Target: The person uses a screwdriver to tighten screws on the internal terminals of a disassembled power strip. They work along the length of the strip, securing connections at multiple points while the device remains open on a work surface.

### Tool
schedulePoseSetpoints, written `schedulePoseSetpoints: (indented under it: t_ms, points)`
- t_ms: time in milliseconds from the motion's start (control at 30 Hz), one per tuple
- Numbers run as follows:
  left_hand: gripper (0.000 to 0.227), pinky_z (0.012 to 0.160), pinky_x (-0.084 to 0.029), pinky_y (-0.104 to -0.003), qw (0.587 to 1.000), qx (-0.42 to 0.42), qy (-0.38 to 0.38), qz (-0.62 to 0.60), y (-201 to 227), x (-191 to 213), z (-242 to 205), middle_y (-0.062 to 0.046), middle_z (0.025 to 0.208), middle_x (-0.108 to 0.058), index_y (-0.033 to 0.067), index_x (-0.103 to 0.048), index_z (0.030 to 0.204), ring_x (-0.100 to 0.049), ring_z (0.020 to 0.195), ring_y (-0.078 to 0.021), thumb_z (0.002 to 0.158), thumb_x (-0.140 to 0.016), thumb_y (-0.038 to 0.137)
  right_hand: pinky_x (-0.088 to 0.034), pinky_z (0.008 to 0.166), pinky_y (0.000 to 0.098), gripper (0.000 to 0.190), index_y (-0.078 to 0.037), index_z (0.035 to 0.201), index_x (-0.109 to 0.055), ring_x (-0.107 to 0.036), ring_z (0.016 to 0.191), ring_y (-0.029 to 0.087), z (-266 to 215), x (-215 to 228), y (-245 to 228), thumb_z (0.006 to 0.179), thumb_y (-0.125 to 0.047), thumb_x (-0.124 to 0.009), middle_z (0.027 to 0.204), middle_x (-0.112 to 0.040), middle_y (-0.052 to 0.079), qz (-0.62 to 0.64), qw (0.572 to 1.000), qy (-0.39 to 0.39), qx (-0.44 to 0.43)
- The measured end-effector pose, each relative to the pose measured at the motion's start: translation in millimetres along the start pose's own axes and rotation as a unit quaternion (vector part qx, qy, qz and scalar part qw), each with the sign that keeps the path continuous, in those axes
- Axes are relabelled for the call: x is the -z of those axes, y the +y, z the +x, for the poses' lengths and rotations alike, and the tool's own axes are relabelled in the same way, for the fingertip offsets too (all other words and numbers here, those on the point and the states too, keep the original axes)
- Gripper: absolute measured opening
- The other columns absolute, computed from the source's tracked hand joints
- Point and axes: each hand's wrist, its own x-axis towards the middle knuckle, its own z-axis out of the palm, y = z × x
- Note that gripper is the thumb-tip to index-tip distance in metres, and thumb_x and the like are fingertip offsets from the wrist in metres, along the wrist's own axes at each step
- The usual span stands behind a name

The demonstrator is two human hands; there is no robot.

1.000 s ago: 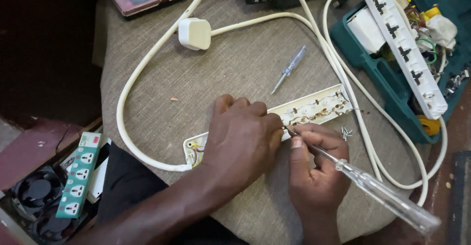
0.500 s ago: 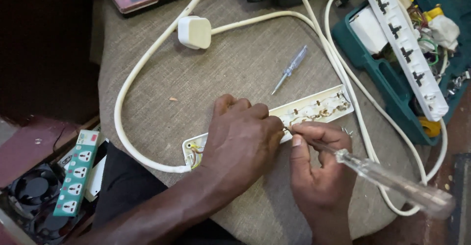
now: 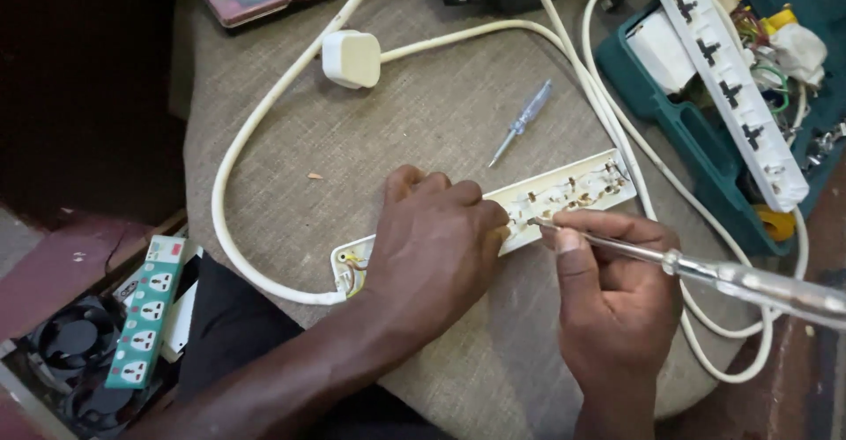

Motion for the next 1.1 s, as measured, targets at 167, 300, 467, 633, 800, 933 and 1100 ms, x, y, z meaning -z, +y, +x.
schedulePoseSetpoints:
  t_ms: [167,300,467,633,800,933,1100]
  points:
    - [0.034,0.09,-0.038,-0.055,0.999,0.004,-0.031,0.013,1.1,2.4,2.7,-0.002,0.076,-0.073,0.0206,-0.079,0.075,-0.066,0.076,-0.034,0.098,-0.054,0.027,-0.064,0.087,0.0244,0.015,0.003,0.113,-0.064,-0.08,0.089,0.019,-0.4,-2.5,8.8,0.101,-0.001,-0.072,0.101,-0.079,0.017,0.073,0.996,0.004,-0.042]
    - [0.036,0.094,-0.037,-0.054,1.0,0.008,-0.017,-0.004,1.5,4.5,2.6,-0.003,0.074,-0.071,0.0194,-0.077,0.073,-0.065,0.076,-0.033,0.098,-0.053,0.028,-0.059,0.078,0.0244,0.017,0.002,0.107,-0.071,-0.075,0.085,0.016,-3.9,-4.2,15.9,0.097,-0.007,-0.081,0.094,-0.079,0.014,0.012,1.0,0.01,-0.027]
    - [0.037,0.098,-0.035,-0.054,0.999,0.012,-0.044,-0.016,2.2,7.8,2.7,-0.001,0.073,-0.068,0.0213,-0.076,0.072,-0.064,0.077,-0.0314,0.101,-0.054,0.03,-0.059,0.088,0.0359,0.021,0.004,0.106,-0.064,-0.076,0.097,0.025,-8.8,-8.5,18.9,0.102,-0.01,-0.079,0.1,-0.077,0.015,-0.087,0.992,0.045,0.073]
    - [0.037,0.099,-0.036,-0.054,0.998,0.019,-0.049,-0.021,2.6,8.5,1.2,-0.001,0.073,-0.068,0.0199,-0.076,0.073,-0.062,0.077,-0.03,0.101,-0.054,0.03,-0.064,0.085,0.0334,0.021,0.003,0.106,-0.059,-0.077,0.099,0.026,-10.5,-12.1,23.5,0.101,-0.004,-0.078,0.103,-0.073,0.019,-0.056,0.994,0.041,0.082]
    - [0.032,0.101,-0.036,-0.056,0.999,0.009,-0.021,-0.026,2.7,5.5,-0.3,-0.003,0.074,-0.069,0.017,-0.075,0.077,-0.063,0.077,-0.0316,0.101,-0.057,0.029,-0.066,0.09,0.0325,0.02,0.0,0.107,-0.056,-0.077,0.102,0.026,-10.2,-15.9,29.3,0.102,-0.002,-0.076,0.106,-0.071,0.02,-0.027,0.995,0.024,0.098]
    - [0.025,0.098,-0.038,-0.057,1.0,-0.01,0.024,-0.013,0.2,3.5,-1.0,-0.004,0.072,-0.068,0.0174,-0.073,0.077,-0.062,0.072,-0.034,0.096,-0.06,0.025,-0.065,0.093,0.0379,0.022,0.002,0.111,-0.055,-0.076,0.103,0.031,-5.1,-13.5,27.5,0.102,0.003,-0.075,0.108,-0.071,0.022,-0.059,0.984,0.007,0.169]
    - [0.023,0.103,-0.038,-0.058,1.0,-0.013,0.021,-0.002,3.1,5.7,-1.3,-0.002,0.075,-0.07,0.0175,-0.074,0.079,-0.064,0.076,-0.0323,0.097,-0.062,0.025,-0.062,0.099,0.04,0.019,0.0,0.11,-0.051,-0.075,0.104,0.03,-5.7,-9.8,26.9,0.104,-0.001,-0.069,0.107,-0.072,0.02,-0.041,0.98,-0.025,0.191]
